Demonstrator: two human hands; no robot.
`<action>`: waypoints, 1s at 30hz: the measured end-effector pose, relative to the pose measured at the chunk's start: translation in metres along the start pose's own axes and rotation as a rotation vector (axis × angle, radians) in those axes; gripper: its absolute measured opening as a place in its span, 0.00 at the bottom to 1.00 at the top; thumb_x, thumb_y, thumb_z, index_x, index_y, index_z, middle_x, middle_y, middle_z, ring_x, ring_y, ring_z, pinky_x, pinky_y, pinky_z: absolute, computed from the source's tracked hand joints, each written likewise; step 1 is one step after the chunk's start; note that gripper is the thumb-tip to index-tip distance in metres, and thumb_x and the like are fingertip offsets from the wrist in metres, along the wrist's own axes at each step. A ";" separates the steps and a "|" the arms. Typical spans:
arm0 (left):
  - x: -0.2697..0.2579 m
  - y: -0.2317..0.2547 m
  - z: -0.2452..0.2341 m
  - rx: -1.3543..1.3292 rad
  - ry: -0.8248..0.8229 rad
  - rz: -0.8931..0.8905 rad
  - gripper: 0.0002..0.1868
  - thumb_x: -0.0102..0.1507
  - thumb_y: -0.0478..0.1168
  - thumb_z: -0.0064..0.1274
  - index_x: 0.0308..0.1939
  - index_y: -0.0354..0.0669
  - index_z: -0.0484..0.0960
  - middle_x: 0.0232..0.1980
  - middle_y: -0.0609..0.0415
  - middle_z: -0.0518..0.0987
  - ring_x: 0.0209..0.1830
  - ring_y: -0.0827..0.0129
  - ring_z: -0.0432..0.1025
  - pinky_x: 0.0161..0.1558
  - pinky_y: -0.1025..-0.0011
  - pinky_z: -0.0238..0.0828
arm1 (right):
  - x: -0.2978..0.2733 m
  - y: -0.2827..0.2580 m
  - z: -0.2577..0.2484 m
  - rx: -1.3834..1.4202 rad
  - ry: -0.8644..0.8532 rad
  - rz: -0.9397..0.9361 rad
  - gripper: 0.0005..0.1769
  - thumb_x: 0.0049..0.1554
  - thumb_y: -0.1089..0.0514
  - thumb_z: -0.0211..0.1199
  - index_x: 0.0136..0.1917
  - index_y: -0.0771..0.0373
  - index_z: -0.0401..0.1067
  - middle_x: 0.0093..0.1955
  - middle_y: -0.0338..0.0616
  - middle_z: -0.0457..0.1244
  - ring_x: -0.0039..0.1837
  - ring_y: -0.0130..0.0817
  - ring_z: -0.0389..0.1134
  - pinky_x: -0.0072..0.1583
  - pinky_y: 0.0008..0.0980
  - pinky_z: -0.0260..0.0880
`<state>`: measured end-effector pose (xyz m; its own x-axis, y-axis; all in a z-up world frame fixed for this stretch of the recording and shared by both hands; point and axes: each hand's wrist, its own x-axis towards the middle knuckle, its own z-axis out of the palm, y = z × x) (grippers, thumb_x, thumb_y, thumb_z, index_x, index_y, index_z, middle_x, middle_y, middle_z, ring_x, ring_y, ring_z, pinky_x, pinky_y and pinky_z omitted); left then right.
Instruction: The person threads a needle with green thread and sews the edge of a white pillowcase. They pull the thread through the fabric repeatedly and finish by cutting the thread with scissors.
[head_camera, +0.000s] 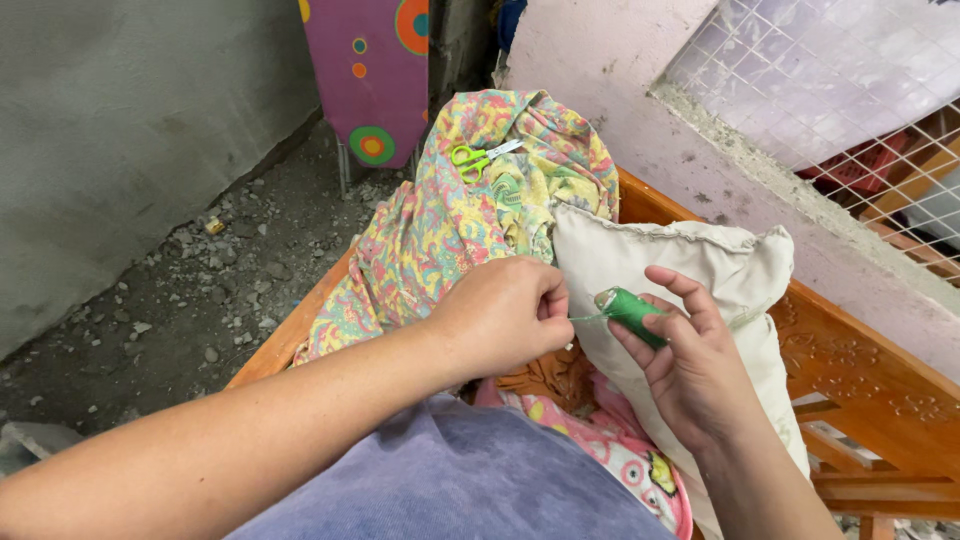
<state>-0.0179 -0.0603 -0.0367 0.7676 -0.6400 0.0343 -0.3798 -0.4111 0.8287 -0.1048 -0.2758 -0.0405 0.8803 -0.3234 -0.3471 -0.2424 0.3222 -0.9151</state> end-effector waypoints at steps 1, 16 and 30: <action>0.000 -0.001 -0.002 0.009 -0.010 0.003 0.10 0.53 0.44 0.56 0.28 0.41 0.82 0.33 0.48 0.83 0.35 0.55 0.79 0.40 0.58 0.74 | -0.001 -0.001 0.000 0.001 0.004 -0.007 0.26 0.56 0.70 0.50 0.68 0.60 0.63 0.57 0.47 0.63 0.61 0.40 0.69 0.65 0.43 0.72; 0.003 -0.031 -0.037 -0.056 -0.097 0.087 0.13 0.61 0.49 0.56 0.40 0.47 0.88 0.36 0.50 0.86 0.38 0.62 0.81 0.41 0.64 0.75 | 0.006 -0.024 -0.028 -0.109 -0.068 -0.040 0.21 0.62 0.66 0.47 0.67 0.67 0.65 0.56 0.52 0.67 0.59 0.45 0.71 0.61 0.46 0.73; 0.018 -0.078 -0.090 -0.247 -0.216 0.062 0.12 0.64 0.44 0.56 0.43 0.41 0.89 0.41 0.59 0.89 0.42 0.79 0.80 0.48 0.73 0.78 | 0.017 -0.025 -0.065 -0.077 -0.101 -0.071 0.19 0.68 0.57 0.49 0.69 0.65 0.64 0.59 0.55 0.67 0.64 0.49 0.70 0.62 0.44 0.72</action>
<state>0.0723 0.0186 -0.0508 0.6095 -0.7927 -0.0085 -0.2653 -0.2141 0.9401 -0.1099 -0.3475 -0.0369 0.9320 -0.2501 -0.2624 -0.2055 0.2317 -0.9508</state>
